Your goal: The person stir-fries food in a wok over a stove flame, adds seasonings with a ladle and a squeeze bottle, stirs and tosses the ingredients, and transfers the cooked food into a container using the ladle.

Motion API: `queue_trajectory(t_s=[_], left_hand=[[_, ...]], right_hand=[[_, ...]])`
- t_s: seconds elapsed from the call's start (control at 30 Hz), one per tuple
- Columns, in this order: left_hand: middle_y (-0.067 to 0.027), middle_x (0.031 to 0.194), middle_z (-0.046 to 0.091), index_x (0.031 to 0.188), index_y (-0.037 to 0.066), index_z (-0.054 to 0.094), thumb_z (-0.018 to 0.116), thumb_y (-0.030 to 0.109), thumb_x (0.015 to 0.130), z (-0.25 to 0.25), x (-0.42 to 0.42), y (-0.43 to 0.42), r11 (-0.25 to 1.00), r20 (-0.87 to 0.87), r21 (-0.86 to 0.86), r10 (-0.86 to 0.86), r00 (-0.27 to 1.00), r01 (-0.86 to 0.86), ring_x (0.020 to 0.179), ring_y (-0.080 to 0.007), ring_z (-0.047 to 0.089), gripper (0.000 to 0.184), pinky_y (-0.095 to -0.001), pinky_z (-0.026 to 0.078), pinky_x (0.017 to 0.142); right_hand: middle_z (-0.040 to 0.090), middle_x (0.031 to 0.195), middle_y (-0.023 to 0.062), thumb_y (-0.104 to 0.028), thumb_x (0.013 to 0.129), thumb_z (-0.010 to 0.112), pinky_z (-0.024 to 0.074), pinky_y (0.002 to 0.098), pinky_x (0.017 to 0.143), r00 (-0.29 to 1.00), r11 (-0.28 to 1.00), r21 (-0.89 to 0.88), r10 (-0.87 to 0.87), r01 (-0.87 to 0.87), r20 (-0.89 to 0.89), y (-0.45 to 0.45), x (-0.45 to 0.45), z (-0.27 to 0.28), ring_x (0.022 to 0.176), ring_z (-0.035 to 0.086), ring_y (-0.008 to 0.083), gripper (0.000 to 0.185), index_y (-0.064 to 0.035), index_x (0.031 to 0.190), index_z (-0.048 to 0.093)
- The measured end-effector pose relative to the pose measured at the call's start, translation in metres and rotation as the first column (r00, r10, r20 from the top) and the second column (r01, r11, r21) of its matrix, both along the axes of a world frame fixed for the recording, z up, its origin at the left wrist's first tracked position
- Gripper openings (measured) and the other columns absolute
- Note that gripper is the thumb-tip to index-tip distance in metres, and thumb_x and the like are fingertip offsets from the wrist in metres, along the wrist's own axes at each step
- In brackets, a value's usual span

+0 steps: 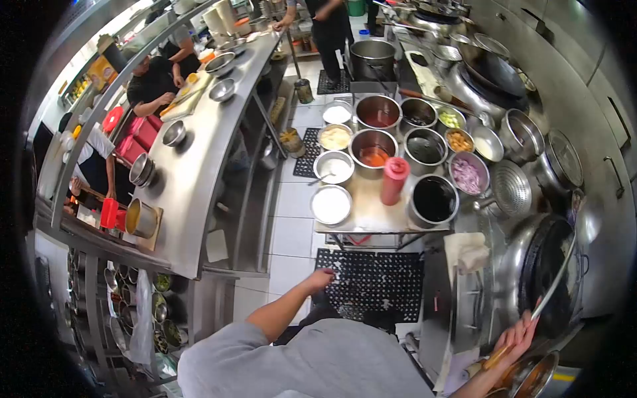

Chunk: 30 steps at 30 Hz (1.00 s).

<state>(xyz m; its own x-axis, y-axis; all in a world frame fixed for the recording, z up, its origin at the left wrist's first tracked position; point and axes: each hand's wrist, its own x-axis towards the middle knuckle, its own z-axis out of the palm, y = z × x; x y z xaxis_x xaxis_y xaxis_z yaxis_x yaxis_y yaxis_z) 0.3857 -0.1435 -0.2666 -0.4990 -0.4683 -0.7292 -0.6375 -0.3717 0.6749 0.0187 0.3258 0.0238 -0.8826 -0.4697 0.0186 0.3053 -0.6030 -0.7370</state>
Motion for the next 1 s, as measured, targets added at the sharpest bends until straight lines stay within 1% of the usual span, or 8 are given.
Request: queue_trajectory(t_s=[0.03,0.1,0.17,0.23,0.33,0.57,0.87,1.0], left_hand=[[-0.0082,0.088,0.070,0.112,0.002,0.070,0.056,0.012,0.089,-0.005,0.034,-0.020,0.991,-0.097,0.084,0.111,0.989,-0.103,0.081,-0.0169,0.064,0.028,-0.0305,0.050,0.068],[0.0000,0.107,0.068,0.133,0.012,0.058,0.062,0.020,0.093,0.067,0.079,-0.050,0.950,-0.038,0.129,0.293,0.955,-0.286,0.095,-0.0127,0.062,0.042,-0.0312,0.048,0.077],[0.0007,0.113,0.068,0.130,0.014,0.060,0.063,0.021,0.094,0.072,0.121,-0.077,0.913,-0.021,0.095,0.399,0.917,-0.396,0.101,-0.0127,0.062,0.037,-0.0326,0.048,0.083],[-0.0001,0.114,0.068,0.129,0.012,0.061,0.064,0.022,0.094,0.082,0.143,-0.104,0.892,-0.045,0.064,0.450,0.892,-0.447,0.102,-0.0131,0.062,0.036,-0.0325,0.049,0.084],[-0.0021,0.109,0.067,0.126,0.009,0.062,0.063,0.024,0.095,0.114,0.146,-0.144,0.882,-0.142,0.010,0.468,0.872,-0.471,0.100,-0.0136,0.062,0.035,-0.0308,0.049,0.079],[-0.0020,0.106,0.067,0.122,0.009,0.065,0.062,0.027,0.097,0.163,0.111,-0.241,0.821,-0.360,-0.104,0.495,0.791,-0.561,0.098,-0.0140,0.063,0.031,-0.0326,0.049,0.085],[0.0012,0.095,0.070,0.112,0.010,0.067,0.066,0.023,0.097,0.183,0.118,-0.357,0.677,-0.482,-0.095,0.610,0.629,-0.729,0.084,-0.0091,0.064,0.020,-0.0251,0.050,0.070],[0.0027,0.090,0.068,0.106,0.011,0.066,0.067,0.025,0.096,0.192,0.118,-0.456,0.638,-0.545,-0.114,0.600,0.585,-0.761,0.080,-0.0080,0.064,0.017,-0.0241,0.050,0.066]], right_hand=[[0.044,0.080,-0.0015,-0.027,0.112,0.031,0.0361,0.0198,0.034,0.999,0.999,-0.052,0.018,-0.016,0.033,-0.040,0.007,0.015,0.046,0.037,0.0035,0.048,-0.0124,0.157,0.023],[0.041,0.081,-0.0008,-0.024,0.112,0.029,0.0381,0.0203,0.034,0.994,0.986,-0.165,0.042,-0.025,0.097,-0.138,0.039,0.060,0.045,0.036,0.0032,0.047,-0.0115,0.157,0.022],[0.040,0.087,0.0008,-0.018,0.111,0.035,0.0379,0.0183,0.035,0.975,0.954,-0.200,0.223,-0.223,-0.022,-0.188,0.050,0.052,0.049,0.036,0.0021,0.052,-0.0074,0.158,0.016],[0.041,0.088,0.0018,-0.016,0.110,0.033,0.0399,0.0178,0.036,0.968,0.942,-0.260,0.239,-0.214,0.071,-0.244,0.074,0.057,0.050,0.037,0.0017,0.051,-0.0066,0.158,0.016],[0.041,0.088,0.0036,-0.013,0.110,0.033,0.0426,0.0174,0.037,0.935,0.906,-0.297,0.341,-0.300,0.096,-0.308,0.104,0.059,0.051,0.039,0.0022,0.051,-0.0061,0.157,0.015],[0.039,0.087,0.0028,-0.014,0.109,0.035,0.0436,0.0186,0.038,0.863,0.857,-0.254,0.489,-0.448,0.127,-0.389,0.119,0.048,0.052,0.041,0.0018,0.053,-0.0057,0.157,0.015],[0.040,0.087,0.0033,-0.010,0.107,0.035,0.0443,0.0184,0.037,0.872,0.885,-0.167,0.460,-0.435,0.164,-0.469,0.109,0.046,0.049,0.038,0.0022,0.051,-0.0066,0.156,0.018],[0.040,0.086,0.0028,-0.012,0.107,0.038,0.0425,0.0190,0.034,0.912,0.917,-0.062,0.398,-0.394,0.102,-0.482,0.113,0.041,0.049,0.038,0.0023,0.056,-0.0085,0.157,0.015]])
